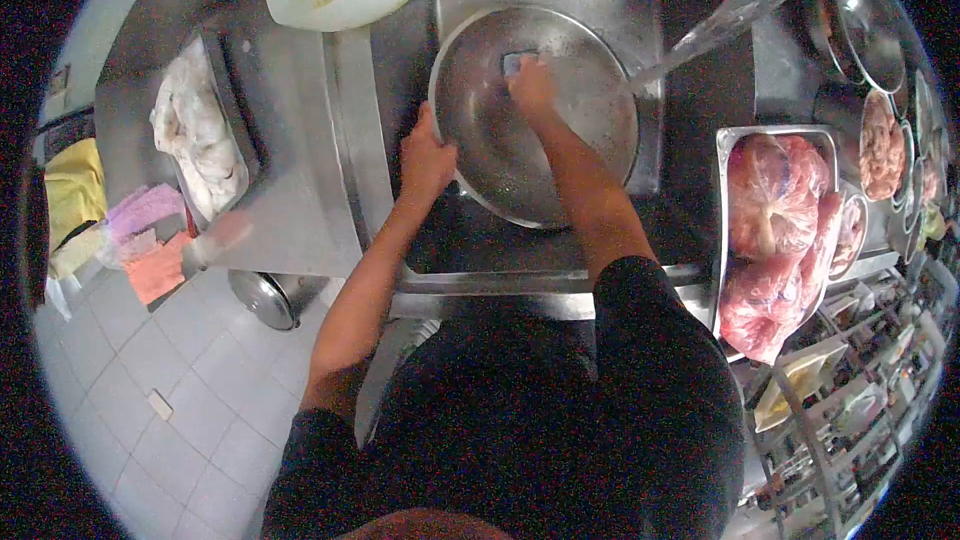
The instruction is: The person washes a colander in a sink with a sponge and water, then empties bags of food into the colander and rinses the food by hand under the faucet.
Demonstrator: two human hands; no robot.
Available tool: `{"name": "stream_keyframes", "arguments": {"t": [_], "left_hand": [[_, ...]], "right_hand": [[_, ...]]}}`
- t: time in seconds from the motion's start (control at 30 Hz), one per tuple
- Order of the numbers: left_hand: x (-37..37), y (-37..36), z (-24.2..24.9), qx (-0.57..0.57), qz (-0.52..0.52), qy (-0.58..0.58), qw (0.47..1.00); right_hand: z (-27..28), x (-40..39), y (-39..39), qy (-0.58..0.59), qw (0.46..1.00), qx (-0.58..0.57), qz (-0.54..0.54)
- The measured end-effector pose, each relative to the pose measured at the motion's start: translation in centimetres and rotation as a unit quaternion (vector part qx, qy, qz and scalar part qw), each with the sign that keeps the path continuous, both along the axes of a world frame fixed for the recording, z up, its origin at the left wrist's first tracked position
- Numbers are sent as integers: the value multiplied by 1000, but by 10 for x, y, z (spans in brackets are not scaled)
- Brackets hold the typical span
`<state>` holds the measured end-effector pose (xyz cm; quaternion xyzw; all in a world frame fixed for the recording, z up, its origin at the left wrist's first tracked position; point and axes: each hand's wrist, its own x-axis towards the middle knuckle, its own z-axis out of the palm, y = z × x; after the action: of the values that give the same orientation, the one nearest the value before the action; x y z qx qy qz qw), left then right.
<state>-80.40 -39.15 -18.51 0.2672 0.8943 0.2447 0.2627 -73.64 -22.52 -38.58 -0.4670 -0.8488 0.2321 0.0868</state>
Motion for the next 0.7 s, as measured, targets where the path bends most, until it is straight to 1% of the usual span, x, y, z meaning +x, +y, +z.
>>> {"name": "stream_keyframes", "arguments": {"t": [0.03, 0.07, 0.13, 0.17, 0.23, 0.33, 0.37, 0.43, 0.47, 0.53, 0.57, 0.63, 0.7], "left_hand": [[0, 2, 5, 0, 2, -9, 1000], [0, 3, 8, 1, 4, -19, 1000], [0, 3, 0, -8, -7, 5, 1000], [-1, 2, -4, -13, -12, 18, 1000], [2, 1, 4, -28, -9, 1, 1000], [0, 1, 7, -16, 4, -30, 999], [0, 1, 6, -6, 11, -44, 999], [0, 1, 8, -12, -5, -36, 999], [-3, 4, 8, -13, -13, -30, 999], [-7, 2, -2, -1, -19, -10, 1000], [-8, 3, -9, 7, -23, 1, 1000], [-7, 7, 6, -9, -10, -3, 1000], [-10, 12, 21, -18, -6, -18, 1000]], "right_hand": [[-1, 0, 1, -2, 1000, 11, -6], [-1, 3, -3, 13, 1000, -17, 21], [10, 8, -15, 43, 994, -69, 79], [14, 7, -15, 26, 994, -67, 87], [15, 11, -17, -9, 993, -66, 98], [12, 9, 4, -2, 999, -41, 23], [9, 7, 3, -13, 999, -39, 11], [14, 3, -6, -40, 998, -37, -10], [17, 2, -14, 21, 998, -32, 47], [22, 16, -41, 139, 977, -26, 159], [28, 26, -47, 161, 966, -56, 193], [41, 51, -61, 201, 937, -124, 257], [32, 92, -52, 76, 955, -126, 258]]}}
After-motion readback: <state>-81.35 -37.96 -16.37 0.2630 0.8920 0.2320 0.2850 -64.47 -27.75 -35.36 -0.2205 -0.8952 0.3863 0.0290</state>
